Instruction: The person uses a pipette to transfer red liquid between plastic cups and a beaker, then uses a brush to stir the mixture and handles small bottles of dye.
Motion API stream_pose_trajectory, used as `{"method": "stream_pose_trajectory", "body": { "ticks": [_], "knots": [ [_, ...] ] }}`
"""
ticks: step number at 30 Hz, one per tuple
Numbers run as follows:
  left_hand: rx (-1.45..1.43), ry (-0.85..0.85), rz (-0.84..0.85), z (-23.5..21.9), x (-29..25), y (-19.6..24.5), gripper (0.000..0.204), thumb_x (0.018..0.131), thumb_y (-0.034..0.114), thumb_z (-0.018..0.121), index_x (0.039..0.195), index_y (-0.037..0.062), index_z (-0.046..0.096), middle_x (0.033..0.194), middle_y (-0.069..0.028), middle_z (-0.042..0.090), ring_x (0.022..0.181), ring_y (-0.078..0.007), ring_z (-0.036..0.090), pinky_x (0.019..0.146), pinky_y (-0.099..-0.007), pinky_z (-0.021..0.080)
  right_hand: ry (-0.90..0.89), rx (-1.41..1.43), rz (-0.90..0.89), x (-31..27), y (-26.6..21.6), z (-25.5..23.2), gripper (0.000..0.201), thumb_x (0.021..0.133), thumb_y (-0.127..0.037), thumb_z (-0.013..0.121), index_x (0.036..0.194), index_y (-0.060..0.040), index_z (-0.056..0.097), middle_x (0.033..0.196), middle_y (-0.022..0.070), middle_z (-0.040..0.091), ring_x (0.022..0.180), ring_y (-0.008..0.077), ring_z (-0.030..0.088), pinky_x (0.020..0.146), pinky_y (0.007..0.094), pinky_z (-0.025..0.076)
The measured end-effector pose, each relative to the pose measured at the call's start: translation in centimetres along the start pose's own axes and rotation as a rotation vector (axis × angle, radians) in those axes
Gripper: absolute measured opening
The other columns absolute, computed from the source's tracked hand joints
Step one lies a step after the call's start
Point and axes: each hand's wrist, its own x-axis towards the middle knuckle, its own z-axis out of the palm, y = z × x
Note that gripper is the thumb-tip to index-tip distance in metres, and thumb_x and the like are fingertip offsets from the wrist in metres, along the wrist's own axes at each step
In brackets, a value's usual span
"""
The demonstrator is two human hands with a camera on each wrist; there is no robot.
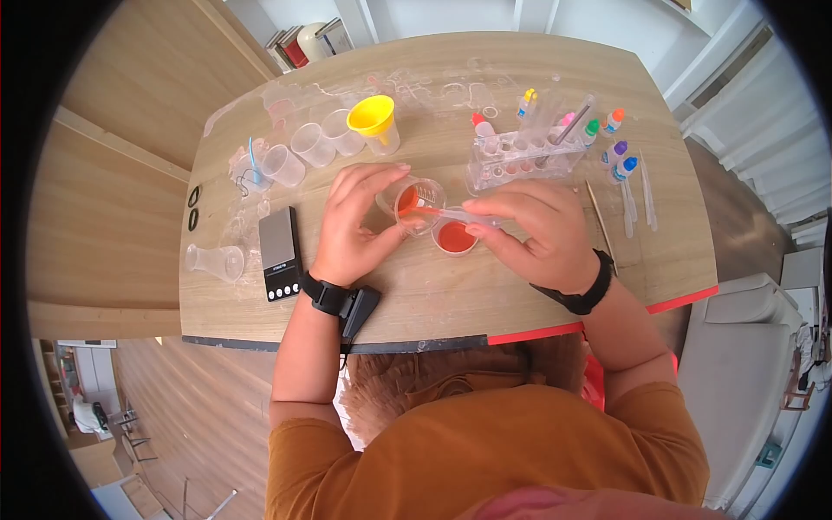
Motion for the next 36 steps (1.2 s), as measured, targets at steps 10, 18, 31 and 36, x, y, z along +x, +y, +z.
{"method": "stream_pose_trajectory", "body": {
  "ticks": [10,18,31,36],
  "knots": [
    [0.013,0.001,0.005,-0.1,0.1,0.1,0.062,0.074,0.020,0.096,0.129,0.0048,0.072,0.128,-0.0133,0.073,0.118,-0.0340,0.067,0.103,-0.0448,0.051,-0.015,0.008,0.007,0.1,-0.2,0.0,0.021,0.087,-0.013,0.084,0.107,-0.0102,0.079,0.087,0.0058,0.073,0.072,0.0235,0.069,0.062,0.0349,0.051],
    [0.009,0.001,-0.001,-0.1,0.1,0.0,0.063,0.074,0.020,0.096,0.130,0.0049,0.071,0.127,-0.0139,0.073,0.118,-0.0341,0.067,0.103,-0.0448,0.051,0.001,0.017,0.008,-0.1,0.1,-0.2,0.022,0.088,-0.011,0.082,0.110,-0.0091,0.078,0.089,0.0071,0.074,0.075,0.0243,0.071,0.065,0.0350,0.053],
    [0.005,0.003,-0.020,0.0,0.0,-0.1,0.063,0.074,0.019,0.095,0.131,0.0040,0.071,0.129,-0.0145,0.073,0.119,-0.0341,0.066,0.105,-0.0448,0.050,0.240,0.195,0.174,-0.9,-0.1,-0.7,0.010,0.095,-0.004,0.074,0.105,-0.0021,0.073,0.096,0.0113,0.075,0.084,0.0245,0.072,0.076,0.0325,0.054],
    [0.001,-0.002,-0.027,0.1,0.0,-0.2,0.063,0.075,0.017,0.094,0.131,0.0039,0.071,0.129,-0.0143,0.072,0.120,-0.0343,0.066,0.106,-0.0450,0.050,0.270,0.172,0.168,-1.1,0.2,-1.3,0.007,0.096,-0.004,0.073,0.102,-0.0018,0.071,0.095,0.0111,0.074,0.085,0.0235,0.071,0.077,0.0322,0.054]
  ]
}}
